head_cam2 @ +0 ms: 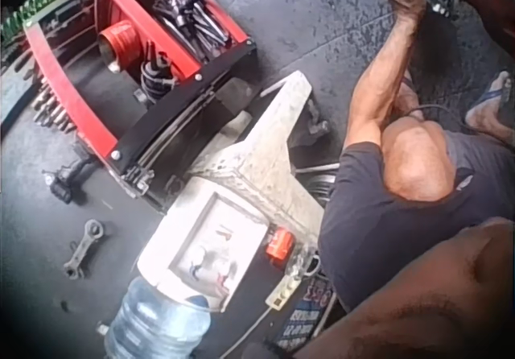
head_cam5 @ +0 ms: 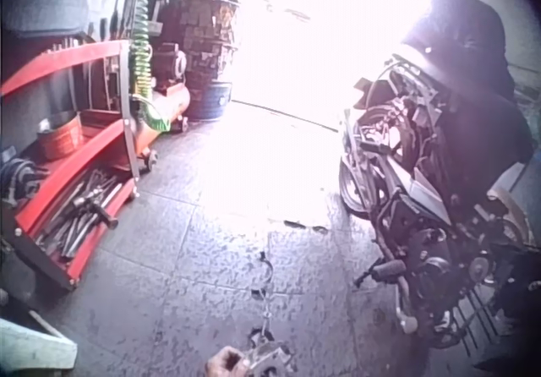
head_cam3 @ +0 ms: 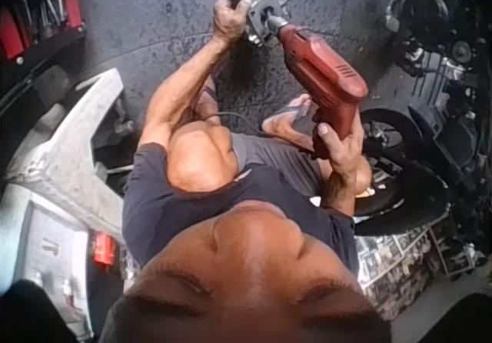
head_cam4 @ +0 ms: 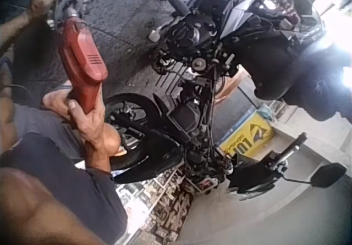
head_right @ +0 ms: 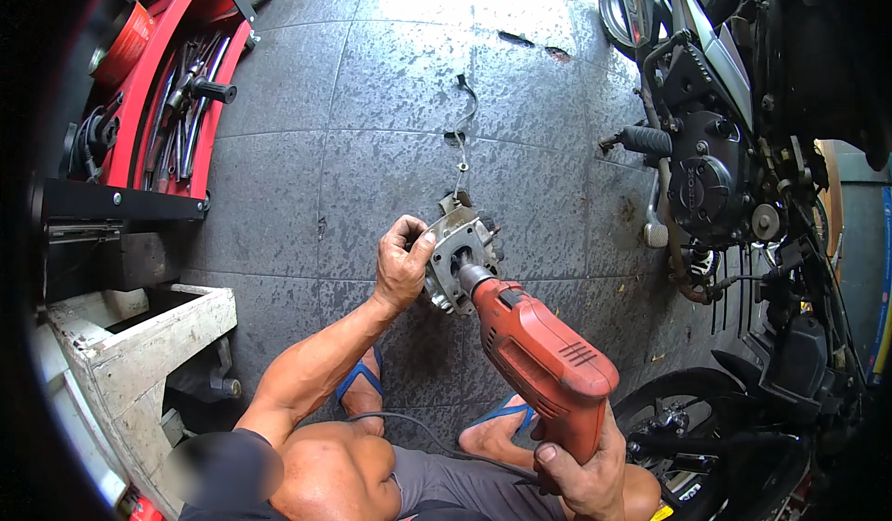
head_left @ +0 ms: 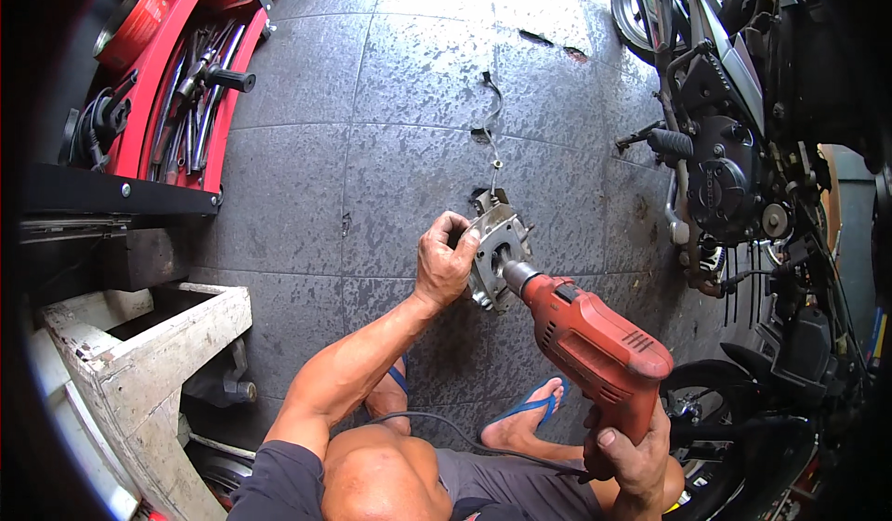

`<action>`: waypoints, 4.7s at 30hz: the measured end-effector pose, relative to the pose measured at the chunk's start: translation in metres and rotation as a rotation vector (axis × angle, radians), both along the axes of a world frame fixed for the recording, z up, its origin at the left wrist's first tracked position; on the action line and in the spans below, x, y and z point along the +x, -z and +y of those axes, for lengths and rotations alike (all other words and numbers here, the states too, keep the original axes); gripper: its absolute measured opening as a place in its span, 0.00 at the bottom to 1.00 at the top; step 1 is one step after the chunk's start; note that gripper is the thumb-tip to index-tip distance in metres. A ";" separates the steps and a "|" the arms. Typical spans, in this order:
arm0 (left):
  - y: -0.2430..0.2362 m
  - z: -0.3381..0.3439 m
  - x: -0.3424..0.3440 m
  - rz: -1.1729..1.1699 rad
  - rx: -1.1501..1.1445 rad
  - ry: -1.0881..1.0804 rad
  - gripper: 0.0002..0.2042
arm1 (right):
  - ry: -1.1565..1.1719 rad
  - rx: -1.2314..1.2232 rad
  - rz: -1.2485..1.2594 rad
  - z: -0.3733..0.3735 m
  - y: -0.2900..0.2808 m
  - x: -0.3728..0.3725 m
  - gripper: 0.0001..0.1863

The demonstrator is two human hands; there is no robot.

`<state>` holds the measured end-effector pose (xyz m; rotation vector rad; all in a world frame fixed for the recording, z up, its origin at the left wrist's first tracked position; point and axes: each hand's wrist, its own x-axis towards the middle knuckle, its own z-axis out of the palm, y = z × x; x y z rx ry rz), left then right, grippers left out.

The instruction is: The person plugs a power drill into an extension cord and uses it to drill into various parts of a motorcycle engine block on the floor.

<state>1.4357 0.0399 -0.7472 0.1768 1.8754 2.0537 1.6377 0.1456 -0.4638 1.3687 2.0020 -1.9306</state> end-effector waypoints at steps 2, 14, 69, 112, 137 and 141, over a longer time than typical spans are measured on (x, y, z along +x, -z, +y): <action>0.001 0.000 0.000 -0.030 0.012 0.016 0.12 | -0.002 0.012 0.016 -0.001 -0.005 0.000 0.41; 0.002 0.002 -0.011 0.050 -0.018 0.024 0.11 | -0.071 -0.024 0.033 0.007 -0.001 0.011 0.37; 0.002 0.006 -0.014 0.019 0.057 0.161 0.10 | -0.067 -0.002 0.030 0.000 -0.002 0.010 0.37; 0.018 0.017 -0.036 -0.047 -0.085 0.004 0.13 | 0.010 0.031 0.123 0.009 0.021 0.000 0.34; 0.013 0.028 -0.042 -0.065 -0.142 0.039 0.14 | -0.068 0.087 0.054 0.014 0.035 -0.022 0.28; 0.015 0.030 -0.042 -0.081 -0.143 0.039 0.14 | -0.079 0.082 0.039 0.016 0.037 -0.024 0.28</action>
